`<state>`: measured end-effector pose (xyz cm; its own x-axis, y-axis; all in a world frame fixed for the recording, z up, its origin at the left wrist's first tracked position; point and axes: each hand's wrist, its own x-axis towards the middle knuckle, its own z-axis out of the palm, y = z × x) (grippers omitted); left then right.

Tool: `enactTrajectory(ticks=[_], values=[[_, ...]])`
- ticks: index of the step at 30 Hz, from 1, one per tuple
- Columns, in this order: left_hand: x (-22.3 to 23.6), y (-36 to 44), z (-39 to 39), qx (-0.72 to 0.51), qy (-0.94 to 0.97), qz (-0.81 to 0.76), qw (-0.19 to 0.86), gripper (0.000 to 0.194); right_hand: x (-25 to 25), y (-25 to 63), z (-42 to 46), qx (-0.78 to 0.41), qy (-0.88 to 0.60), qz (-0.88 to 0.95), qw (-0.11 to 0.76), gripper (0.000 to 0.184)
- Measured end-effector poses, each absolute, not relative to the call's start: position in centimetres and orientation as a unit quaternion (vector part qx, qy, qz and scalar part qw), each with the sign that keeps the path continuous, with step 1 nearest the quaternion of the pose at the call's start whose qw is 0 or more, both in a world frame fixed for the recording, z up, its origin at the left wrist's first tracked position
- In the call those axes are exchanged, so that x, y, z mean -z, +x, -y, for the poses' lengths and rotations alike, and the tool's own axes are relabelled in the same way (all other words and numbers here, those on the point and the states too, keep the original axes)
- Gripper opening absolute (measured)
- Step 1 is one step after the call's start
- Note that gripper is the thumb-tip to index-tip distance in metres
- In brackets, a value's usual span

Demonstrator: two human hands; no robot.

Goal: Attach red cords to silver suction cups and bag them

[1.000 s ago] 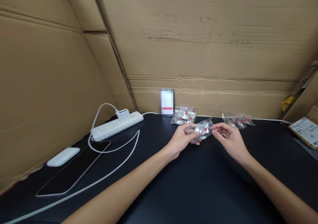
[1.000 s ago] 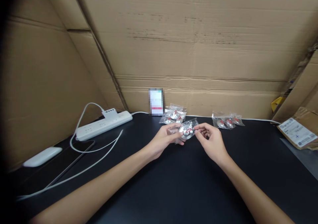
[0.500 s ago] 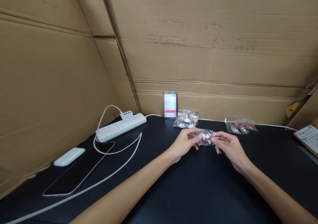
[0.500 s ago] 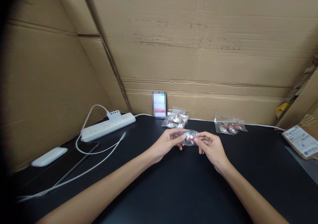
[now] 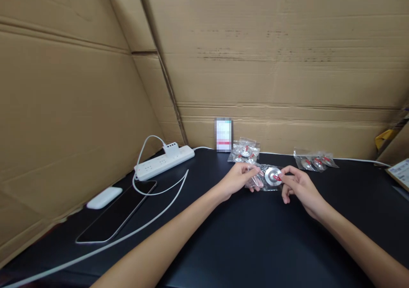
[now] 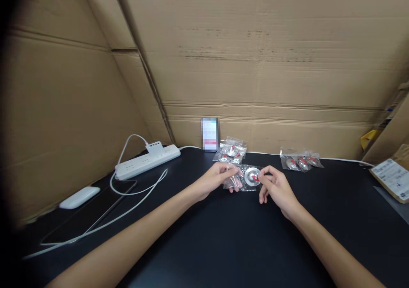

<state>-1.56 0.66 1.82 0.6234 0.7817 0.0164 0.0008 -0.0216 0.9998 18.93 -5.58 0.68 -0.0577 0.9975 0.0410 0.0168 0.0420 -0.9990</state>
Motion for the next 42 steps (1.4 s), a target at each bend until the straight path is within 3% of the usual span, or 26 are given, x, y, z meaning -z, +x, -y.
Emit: enactTrajectory(ticks=[7, 24, 35, 42], values=[[-2.0, -1.8, -0.4, -0.256, 0.664, -0.275, 0.646, 0.037, -0.2, 18.8, 5.4, -0.496, -0.466, 0.544, 0.491, 0.032], [-0.7, -0.7, 0.5, -0.346, 0.701, -0.290, 0.552, 0.027, -0.1, 18.6, 5.6, -0.494, -0.455, 0.569, 0.474, 0.037], [-2.0, -2.2, -1.5, -0.397, 0.700, -0.363, 0.470, 0.025, -0.3, 20.0, 5.0, -0.459, -0.493, 0.483, 0.559, 0.040], [-2.5, -4.4, -3.1, -0.242, 0.737, -0.508, 0.374, 0.013, 0.0, 20.5, 4.7, -0.468, -0.498, 0.452, 0.573, 0.039]])
